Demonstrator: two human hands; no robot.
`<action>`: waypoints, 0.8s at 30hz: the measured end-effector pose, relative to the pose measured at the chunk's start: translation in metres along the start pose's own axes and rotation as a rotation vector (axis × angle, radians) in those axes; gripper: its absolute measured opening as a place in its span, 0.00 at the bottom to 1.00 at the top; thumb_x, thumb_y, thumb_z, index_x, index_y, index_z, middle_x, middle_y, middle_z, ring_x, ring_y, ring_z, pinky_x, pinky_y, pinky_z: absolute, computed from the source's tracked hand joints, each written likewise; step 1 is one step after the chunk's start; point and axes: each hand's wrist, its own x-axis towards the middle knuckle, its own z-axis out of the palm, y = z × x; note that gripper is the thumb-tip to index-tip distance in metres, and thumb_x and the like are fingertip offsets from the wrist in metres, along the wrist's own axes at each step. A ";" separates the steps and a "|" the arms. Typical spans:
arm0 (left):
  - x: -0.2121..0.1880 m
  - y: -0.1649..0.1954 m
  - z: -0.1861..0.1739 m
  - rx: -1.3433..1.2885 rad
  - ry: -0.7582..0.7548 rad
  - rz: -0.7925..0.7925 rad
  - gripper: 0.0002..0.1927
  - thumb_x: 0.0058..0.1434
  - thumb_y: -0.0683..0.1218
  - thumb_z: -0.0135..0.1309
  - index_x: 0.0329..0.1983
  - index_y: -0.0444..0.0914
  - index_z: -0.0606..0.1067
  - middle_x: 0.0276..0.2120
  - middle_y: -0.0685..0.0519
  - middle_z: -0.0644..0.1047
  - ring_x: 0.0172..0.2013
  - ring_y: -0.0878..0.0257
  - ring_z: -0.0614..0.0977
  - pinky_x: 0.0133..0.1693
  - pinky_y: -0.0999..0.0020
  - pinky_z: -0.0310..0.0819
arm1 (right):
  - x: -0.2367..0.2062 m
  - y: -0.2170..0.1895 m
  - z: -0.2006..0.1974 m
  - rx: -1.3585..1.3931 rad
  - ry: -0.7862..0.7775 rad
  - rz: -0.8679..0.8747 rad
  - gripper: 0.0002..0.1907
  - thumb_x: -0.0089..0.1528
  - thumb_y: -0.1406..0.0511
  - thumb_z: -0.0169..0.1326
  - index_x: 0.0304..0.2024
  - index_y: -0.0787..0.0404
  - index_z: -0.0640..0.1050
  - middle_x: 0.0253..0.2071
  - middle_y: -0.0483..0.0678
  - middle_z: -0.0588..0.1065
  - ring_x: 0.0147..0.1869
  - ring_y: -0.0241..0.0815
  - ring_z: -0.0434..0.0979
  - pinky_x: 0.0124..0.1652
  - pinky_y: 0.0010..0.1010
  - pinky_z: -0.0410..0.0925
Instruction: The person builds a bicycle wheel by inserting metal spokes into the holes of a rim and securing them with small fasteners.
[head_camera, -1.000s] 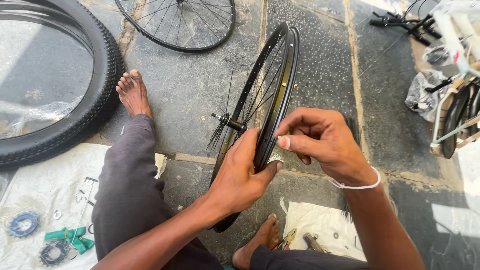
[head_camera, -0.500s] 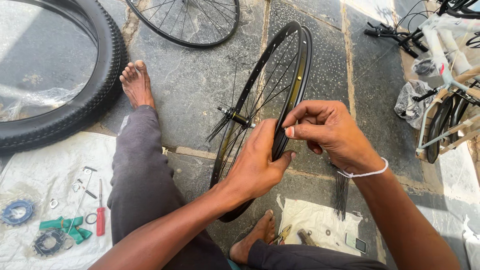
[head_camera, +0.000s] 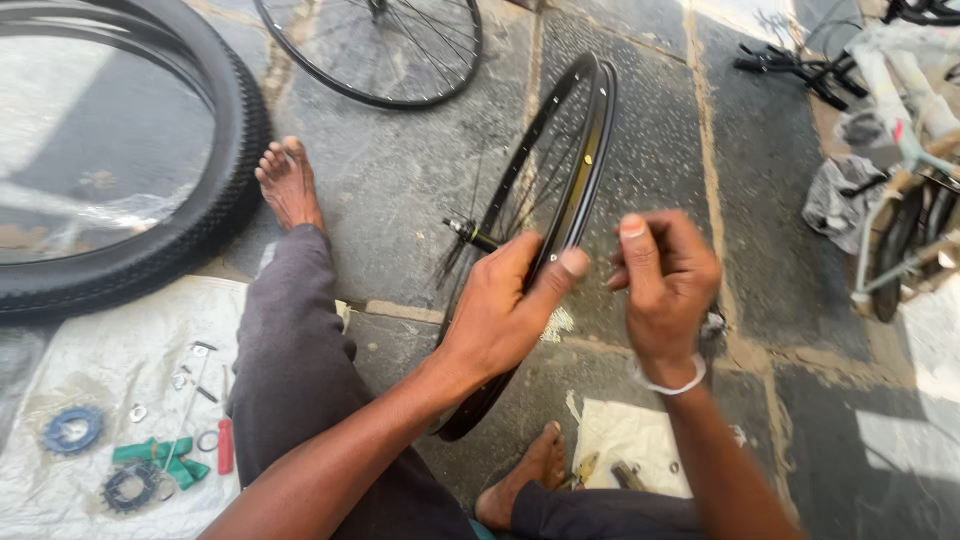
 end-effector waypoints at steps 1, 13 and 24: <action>0.000 0.001 -0.002 0.122 0.115 0.133 0.15 0.71 0.52 0.53 0.39 0.34 0.74 0.35 0.45 0.74 0.37 0.54 0.75 0.40 0.57 0.68 | -0.006 0.014 0.011 0.156 -0.078 0.249 0.08 0.71 0.64 0.53 0.43 0.64 0.77 0.31 0.46 0.76 0.26 0.35 0.75 0.24 0.26 0.69; 0.001 -0.005 -0.018 0.446 0.394 0.531 0.17 0.73 0.49 0.51 0.60 0.36 0.77 0.54 0.44 0.74 0.56 0.52 0.72 0.57 0.60 0.67 | -0.026 0.060 0.079 1.491 -0.480 0.457 0.19 0.69 0.62 0.51 0.58 0.69 0.74 0.48 0.51 0.78 0.50 0.43 0.79 0.49 0.34 0.73; 0.007 -0.007 -0.050 0.426 0.281 0.490 0.18 0.77 0.52 0.49 0.61 0.35 0.77 0.60 0.45 0.73 0.63 0.55 0.74 0.64 0.61 0.67 | -0.019 0.050 0.113 1.354 -0.462 0.467 0.13 0.69 0.65 0.50 0.54 0.65 0.76 0.39 0.44 0.74 0.42 0.35 0.75 0.41 0.29 0.73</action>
